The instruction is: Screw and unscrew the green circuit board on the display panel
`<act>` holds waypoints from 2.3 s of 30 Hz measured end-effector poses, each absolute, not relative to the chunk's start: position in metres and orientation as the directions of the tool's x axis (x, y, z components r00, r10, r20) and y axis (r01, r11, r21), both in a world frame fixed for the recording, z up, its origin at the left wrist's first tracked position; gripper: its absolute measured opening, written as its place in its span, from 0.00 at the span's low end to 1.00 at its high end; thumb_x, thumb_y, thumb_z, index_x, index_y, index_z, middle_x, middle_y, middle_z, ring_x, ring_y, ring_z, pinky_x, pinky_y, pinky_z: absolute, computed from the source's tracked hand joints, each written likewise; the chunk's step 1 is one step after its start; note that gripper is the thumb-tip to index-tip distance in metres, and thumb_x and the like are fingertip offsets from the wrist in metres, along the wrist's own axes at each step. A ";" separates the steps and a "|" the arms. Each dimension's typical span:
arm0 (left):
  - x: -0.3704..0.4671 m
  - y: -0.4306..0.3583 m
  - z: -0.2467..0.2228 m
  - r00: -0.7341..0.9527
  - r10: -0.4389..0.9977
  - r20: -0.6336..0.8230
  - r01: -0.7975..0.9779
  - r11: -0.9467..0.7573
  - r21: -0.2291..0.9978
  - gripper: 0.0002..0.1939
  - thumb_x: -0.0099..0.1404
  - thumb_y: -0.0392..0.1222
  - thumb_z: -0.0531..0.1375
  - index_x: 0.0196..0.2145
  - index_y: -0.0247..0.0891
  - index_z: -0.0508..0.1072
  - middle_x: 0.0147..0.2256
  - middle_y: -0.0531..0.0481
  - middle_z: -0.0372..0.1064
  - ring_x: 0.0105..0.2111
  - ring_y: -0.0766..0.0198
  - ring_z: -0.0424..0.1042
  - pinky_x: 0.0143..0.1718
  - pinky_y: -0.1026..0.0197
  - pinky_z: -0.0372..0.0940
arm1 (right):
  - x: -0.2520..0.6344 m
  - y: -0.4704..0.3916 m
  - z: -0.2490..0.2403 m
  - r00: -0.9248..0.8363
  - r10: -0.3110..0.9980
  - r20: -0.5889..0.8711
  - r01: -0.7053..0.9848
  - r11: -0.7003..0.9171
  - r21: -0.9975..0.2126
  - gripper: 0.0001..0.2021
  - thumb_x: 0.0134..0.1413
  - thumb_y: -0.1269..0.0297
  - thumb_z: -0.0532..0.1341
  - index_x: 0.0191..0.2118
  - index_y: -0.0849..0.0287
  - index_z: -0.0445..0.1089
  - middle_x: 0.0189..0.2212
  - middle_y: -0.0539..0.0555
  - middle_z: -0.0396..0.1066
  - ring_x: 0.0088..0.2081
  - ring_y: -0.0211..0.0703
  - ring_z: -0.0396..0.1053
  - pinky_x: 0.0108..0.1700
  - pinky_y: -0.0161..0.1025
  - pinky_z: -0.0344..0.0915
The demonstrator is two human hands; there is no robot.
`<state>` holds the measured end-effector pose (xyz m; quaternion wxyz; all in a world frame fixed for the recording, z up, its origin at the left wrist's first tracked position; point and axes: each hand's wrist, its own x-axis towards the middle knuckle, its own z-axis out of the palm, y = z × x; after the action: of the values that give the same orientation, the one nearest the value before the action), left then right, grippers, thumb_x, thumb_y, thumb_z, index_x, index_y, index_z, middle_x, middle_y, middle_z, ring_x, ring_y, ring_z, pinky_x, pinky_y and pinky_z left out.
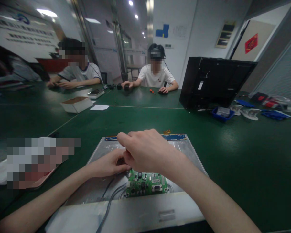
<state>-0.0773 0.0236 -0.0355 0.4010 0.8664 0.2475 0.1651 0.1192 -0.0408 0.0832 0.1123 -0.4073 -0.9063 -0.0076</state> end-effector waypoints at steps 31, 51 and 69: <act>-0.079 0.025 -0.040 0.823 0.564 0.075 0.336 -0.587 0.736 0.03 0.60 0.37 0.60 0.34 0.36 0.72 0.32 0.50 0.71 0.32 0.60 0.69 0.35 0.60 0.65 | 0.119 -0.042 0.083 -0.691 0.691 0.209 0.689 0.718 -0.097 0.09 0.56 0.69 0.56 0.44 0.58 0.62 0.37 0.51 0.72 0.27 0.36 0.64 0.25 0.36 0.45; -0.080 0.027 -0.041 0.830 0.553 0.071 0.313 -0.567 0.762 0.04 0.58 0.37 0.60 0.34 0.36 0.70 0.33 0.49 0.70 0.35 0.58 0.69 0.37 0.59 0.65 | 0.118 -0.039 0.081 -0.697 0.679 0.228 0.681 0.727 -0.086 0.07 0.59 0.61 0.58 0.41 0.56 0.62 0.32 0.50 0.74 0.27 0.37 0.65 0.25 0.35 0.43; -0.079 0.017 -0.030 0.858 0.486 0.164 0.265 -0.694 0.670 0.03 0.62 0.32 0.58 0.35 0.36 0.71 0.33 0.49 0.72 0.31 0.61 0.70 0.32 0.62 0.64 | 0.119 -0.039 0.082 -0.636 0.739 0.221 0.746 0.663 -0.069 0.05 0.61 0.64 0.55 0.41 0.58 0.62 0.30 0.50 0.74 0.26 0.38 0.66 0.25 0.35 0.44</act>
<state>-0.0792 0.0172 -0.0303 0.3317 0.9051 0.2075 0.1667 0.1194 -0.0390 0.0820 0.1157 -0.4104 -0.9044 -0.0146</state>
